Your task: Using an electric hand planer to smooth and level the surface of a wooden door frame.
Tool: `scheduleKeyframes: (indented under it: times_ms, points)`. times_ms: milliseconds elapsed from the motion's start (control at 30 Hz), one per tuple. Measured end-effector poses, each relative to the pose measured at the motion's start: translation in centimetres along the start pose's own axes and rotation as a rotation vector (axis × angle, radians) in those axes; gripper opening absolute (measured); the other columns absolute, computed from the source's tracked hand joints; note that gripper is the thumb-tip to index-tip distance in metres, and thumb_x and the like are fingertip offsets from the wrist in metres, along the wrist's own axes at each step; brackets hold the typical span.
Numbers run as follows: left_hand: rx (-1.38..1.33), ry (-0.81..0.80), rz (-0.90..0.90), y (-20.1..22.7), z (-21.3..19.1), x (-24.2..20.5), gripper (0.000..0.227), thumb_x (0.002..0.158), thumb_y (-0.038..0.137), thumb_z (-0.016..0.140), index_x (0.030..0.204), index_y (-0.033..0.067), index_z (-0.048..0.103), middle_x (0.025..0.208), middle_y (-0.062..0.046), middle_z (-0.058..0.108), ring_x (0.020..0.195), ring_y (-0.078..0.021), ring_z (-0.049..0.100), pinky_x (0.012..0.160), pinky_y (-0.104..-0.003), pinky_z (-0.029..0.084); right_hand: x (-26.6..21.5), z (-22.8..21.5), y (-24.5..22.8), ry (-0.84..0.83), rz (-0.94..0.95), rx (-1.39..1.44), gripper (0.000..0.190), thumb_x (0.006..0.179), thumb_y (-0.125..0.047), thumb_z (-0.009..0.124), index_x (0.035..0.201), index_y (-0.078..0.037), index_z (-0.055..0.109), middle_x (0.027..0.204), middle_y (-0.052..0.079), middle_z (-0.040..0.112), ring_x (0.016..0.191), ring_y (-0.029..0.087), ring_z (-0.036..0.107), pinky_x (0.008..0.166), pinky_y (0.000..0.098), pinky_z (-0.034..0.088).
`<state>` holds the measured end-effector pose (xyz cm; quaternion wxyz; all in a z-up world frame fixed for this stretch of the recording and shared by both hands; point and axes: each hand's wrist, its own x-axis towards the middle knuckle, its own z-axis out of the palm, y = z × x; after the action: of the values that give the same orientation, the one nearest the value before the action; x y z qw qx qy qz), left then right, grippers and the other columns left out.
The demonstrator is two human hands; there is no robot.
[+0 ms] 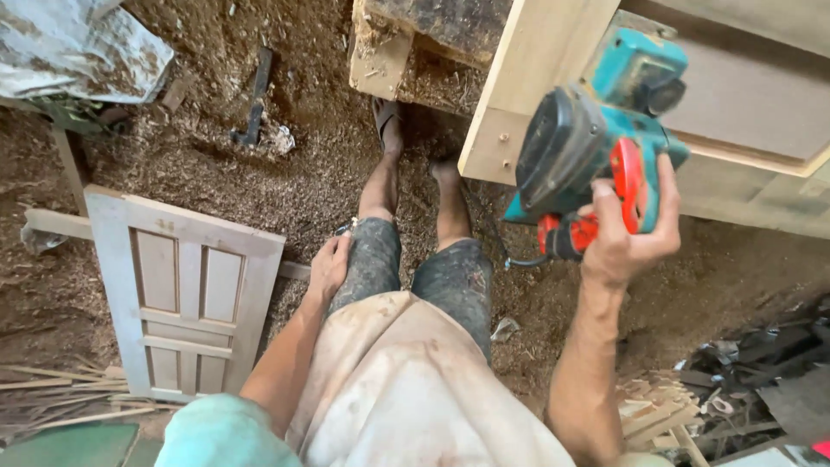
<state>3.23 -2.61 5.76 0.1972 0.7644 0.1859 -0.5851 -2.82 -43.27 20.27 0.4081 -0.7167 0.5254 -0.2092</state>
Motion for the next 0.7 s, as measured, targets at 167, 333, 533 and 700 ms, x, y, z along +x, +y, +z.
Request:
scheduleKeyframes:
  times_ms: [167,333,533,700]
  points:
    - [-0.001,-0.065,-0.039,0.2,0.5,0.8,0.072,0.097,0.075,0.044,0.133,0.0172,0.069,0.135,-0.026,0.064,0.137,-0.0443,0.05,0.118,-0.053,0.037,-4.6,-2.7,1.5,0.094,0.104,-0.106,0.066,0.078,0.002,0.075,0.142,-0.003,0.063,0.081,0.025,0.069,0.059,0.024,0.069,0.052,0.0307,0.054]
    - [0.001,-0.075,-0.057,1.1,0.0,0.6,0.072,0.096,0.076,0.045,0.133,0.0188,0.069,0.136,-0.025,0.064,0.137,-0.0442,0.05,0.117,-0.053,0.038,-9.4,0.0,3.8,0.042,0.083,-0.133,0.065,0.076,0.003,0.074,0.14,0.0,0.063,0.095,0.028,0.07,0.064,0.027,0.069,0.052,0.0362,0.056]
    - [0.011,-0.06,-0.064,1.2,0.0,1.0,0.072,0.096,0.076,0.045,0.132,0.0185,0.07,0.136,-0.025,0.064,0.137,-0.0436,0.05,0.117,-0.053,0.038,-8.4,4.2,3.8,0.013,0.092,-0.08,0.065,0.076,-0.002,0.08,0.139,-0.002,0.064,0.115,0.023,0.073,0.091,0.026,0.073,0.07,0.0369,0.061]
    - [0.016,-0.06,-0.032,1.8,-0.1,0.6,0.07,0.096,0.074,0.046,0.132,0.0191,0.069,0.137,-0.025,0.063,0.137,-0.0433,0.05,0.118,-0.053,0.038,-1.7,5.3,1.5,-0.007,0.032,-0.017,0.059,0.084,-0.006,0.078,0.14,-0.004,0.061,0.117,0.031,0.07,0.082,0.029,0.074,0.062,0.0317,0.065]
